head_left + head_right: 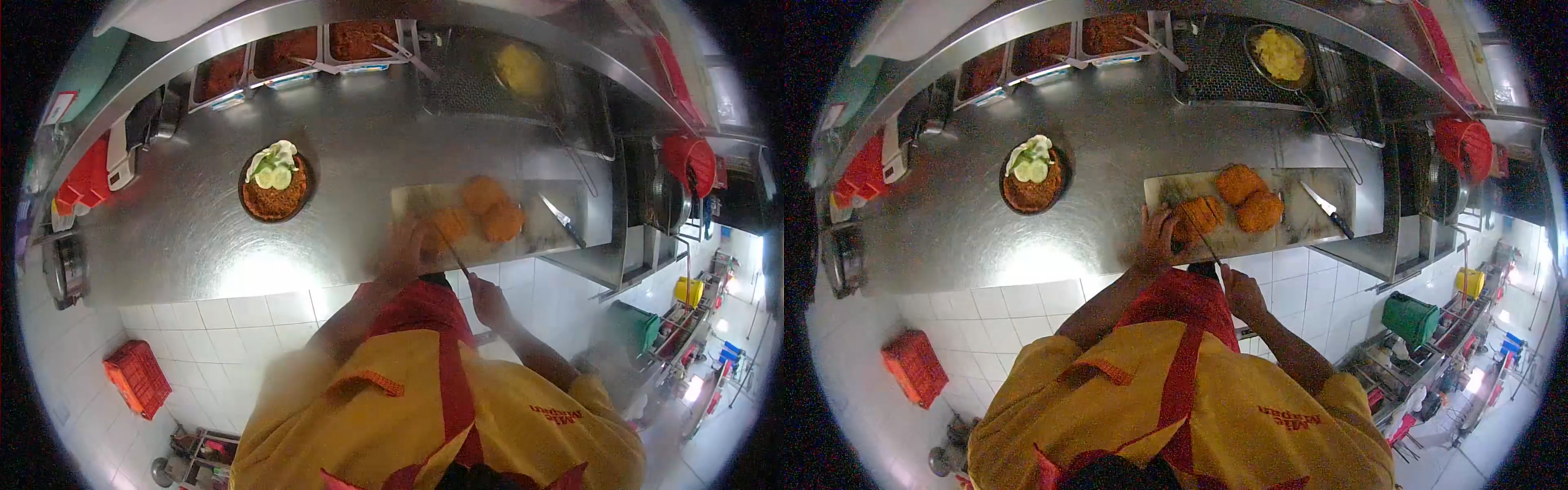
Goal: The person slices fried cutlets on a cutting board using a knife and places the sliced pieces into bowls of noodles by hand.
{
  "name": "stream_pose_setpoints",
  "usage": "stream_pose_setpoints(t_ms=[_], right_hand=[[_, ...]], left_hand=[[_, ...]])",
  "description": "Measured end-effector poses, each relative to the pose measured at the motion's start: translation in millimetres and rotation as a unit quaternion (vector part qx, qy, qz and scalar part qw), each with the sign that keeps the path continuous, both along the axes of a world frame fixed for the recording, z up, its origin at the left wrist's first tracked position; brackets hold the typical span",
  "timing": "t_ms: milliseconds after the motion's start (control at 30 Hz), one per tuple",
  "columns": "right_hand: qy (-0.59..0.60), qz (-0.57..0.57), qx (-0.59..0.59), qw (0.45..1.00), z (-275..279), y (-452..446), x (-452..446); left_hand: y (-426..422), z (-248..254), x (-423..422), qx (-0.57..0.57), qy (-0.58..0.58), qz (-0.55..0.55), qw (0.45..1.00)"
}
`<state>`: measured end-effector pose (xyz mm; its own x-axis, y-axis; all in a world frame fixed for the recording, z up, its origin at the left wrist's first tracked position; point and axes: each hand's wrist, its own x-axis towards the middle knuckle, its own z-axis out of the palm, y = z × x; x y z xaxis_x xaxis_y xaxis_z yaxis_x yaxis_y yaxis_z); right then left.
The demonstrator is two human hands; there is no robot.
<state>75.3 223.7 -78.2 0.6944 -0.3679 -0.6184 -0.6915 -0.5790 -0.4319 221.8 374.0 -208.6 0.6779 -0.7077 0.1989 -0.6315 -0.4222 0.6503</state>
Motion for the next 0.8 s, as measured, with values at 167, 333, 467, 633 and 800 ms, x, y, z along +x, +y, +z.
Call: stream_pose_setpoints(t_ms=[167, 333, 467, 633, 800], right_hand=[[-0.078, 0.335, -0.229, 0.911, -63, -8, -7], [-0.096, 0.245, -0.198, 0.944, -109, -8, -14], [-0.133, 0.300, -0.251, 0.911, -103, -8, -23], [-0.089, 0.313, -0.245, 0.913, -81, -11, -57], [-0.128, 0.318, -0.346, 0.874, -88, -8, -74]], left_hand=[[-5, 13, 5, -0.044, -0.015, 0.017, 0.999], [-4, 4, 1, -0.059, -0.003, 0.008, 0.998], [-4, -8, 1, -0.035, -0.021, 0.010, 0.999], [-8, 8, 3, -0.066, -0.005, 0.008, 0.998], [-6, 10, 2, -0.046, 0.010, 0.011, 0.999]])
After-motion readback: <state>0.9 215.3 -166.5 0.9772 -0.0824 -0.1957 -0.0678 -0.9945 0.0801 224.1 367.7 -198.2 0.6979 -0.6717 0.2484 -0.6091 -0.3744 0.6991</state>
